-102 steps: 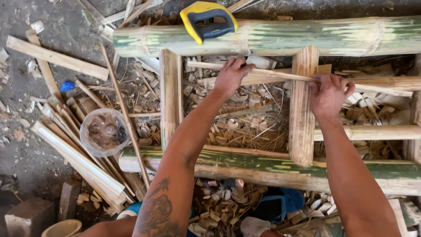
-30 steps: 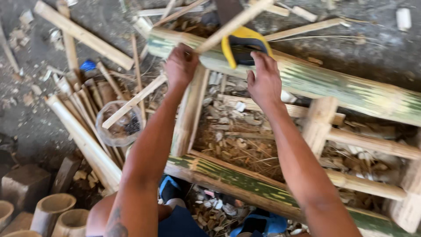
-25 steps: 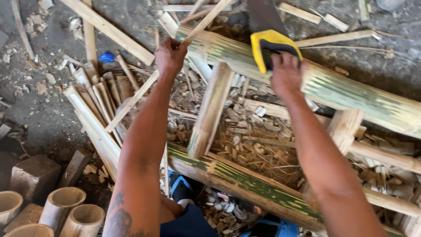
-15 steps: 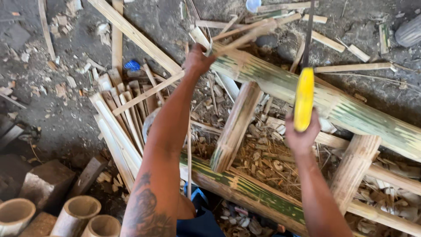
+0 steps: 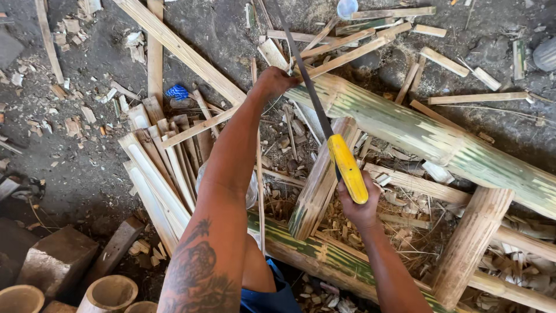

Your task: The person assembles a bamboo frame by cutting bamboo strips to size with a hand saw and nailing them into place with a hammer. The person repeatedly measures, cuts, and fastens bamboo pieces to construct the frame structure.

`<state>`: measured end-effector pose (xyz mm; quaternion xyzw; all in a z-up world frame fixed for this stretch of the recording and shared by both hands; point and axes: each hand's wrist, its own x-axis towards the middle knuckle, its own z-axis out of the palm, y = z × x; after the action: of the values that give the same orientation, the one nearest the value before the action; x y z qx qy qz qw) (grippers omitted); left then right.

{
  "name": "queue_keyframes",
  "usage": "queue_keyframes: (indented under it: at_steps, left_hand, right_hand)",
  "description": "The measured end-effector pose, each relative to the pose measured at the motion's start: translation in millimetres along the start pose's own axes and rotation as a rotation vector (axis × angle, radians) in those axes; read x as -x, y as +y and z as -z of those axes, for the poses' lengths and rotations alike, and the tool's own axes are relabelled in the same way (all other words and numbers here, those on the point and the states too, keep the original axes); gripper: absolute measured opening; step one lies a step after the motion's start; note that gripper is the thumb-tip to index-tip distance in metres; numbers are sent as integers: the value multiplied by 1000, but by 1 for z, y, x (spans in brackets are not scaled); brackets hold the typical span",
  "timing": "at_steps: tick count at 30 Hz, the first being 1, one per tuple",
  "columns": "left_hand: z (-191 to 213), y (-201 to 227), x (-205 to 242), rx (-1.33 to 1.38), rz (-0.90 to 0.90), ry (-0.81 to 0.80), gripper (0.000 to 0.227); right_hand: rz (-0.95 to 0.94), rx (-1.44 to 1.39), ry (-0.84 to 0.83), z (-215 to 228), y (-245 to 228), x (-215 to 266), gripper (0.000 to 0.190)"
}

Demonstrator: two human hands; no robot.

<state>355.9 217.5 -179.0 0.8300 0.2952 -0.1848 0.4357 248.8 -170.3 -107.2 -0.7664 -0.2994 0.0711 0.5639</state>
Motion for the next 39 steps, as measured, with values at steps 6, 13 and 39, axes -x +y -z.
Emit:
queue_keyframes:
  at_steps: [6, 13, 39]
  left_hand:
    - [3, 6, 9, -11, 16, -30, 52]
    - [-1, 2, 11, -145, -79, -97, 53]
    - [-12, 14, 40, -482, -32, 58, 67]
  right_hand:
    - [-175, -222, -103, 3, -15, 0, 20]
    - [-44, -16, -146, 3, -8, -7, 15]
    - [-128, 236, -141, -21, -10, -37, 17]
